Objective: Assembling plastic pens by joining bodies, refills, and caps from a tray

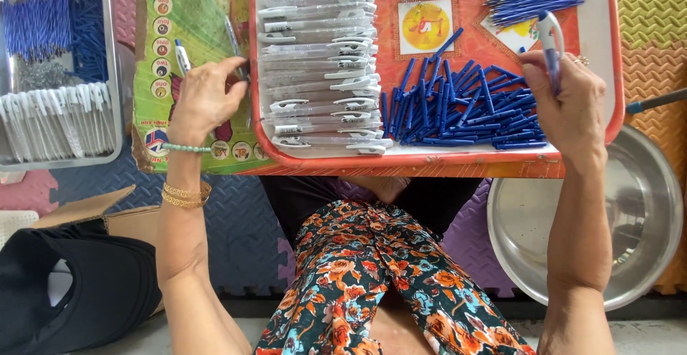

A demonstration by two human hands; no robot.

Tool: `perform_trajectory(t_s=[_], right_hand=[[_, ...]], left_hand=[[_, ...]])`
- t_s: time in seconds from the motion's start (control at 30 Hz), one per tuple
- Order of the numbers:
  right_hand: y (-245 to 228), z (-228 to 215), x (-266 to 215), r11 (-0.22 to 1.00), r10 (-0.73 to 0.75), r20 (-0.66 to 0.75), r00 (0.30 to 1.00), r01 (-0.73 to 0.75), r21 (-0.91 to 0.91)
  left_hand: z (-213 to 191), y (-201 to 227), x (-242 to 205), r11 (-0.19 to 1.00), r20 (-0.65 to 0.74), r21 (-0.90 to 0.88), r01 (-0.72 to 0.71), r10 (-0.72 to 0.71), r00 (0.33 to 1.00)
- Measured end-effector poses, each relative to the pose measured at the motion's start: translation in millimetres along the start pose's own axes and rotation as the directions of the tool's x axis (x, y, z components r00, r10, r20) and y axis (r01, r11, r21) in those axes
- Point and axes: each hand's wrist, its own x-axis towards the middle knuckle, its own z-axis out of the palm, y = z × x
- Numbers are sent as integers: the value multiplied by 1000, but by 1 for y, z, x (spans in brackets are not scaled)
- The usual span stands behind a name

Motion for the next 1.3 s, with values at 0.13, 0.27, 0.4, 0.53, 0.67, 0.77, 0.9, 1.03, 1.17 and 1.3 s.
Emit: perform_trajectory(t_s=[0.13,0.27,0.4,0.53,0.67,0.77,0.9,1.03,1.17,1.3], right_hand=[[-3,-1,-4,999,47,-1,999,-47,-4],[-12,-6,-8,998,66,-25,998,-66,-4],[-27,-8,-9,995,63,-69,996,-57,84],[-45,-5,-5,991,45,-49,998,-39,130],[-64,-9,-3,969,49,-72,996,-30,244],[-64,-7,-9,935,101,-98,990,-61,350],[-76,3,-10,823,133,-64,989,-74,564],[-116,43,-3,731,67,40,997,-76,678],[-168,77,4,310,-10,140,990,-130,942],[-170,104,9,76,154,10,988,-22,997]], left_hand=[[9,-7,14,997,-119,72,-12,21,993],[9,-9,23,996,-105,13,84,-82,991],[16,-19,26,993,-138,35,117,-111,984],[12,-10,28,982,-102,76,175,-167,981],[-4,-2,25,960,-28,-24,278,-279,960],[-30,8,1,948,-113,-271,165,-202,973],[-60,47,-37,659,-316,-730,-179,-94,944],[-41,119,-43,443,-432,-791,-422,84,898],[-7,178,-38,136,-561,-793,-594,218,799],[12,200,-34,91,-684,-706,-702,172,709]])
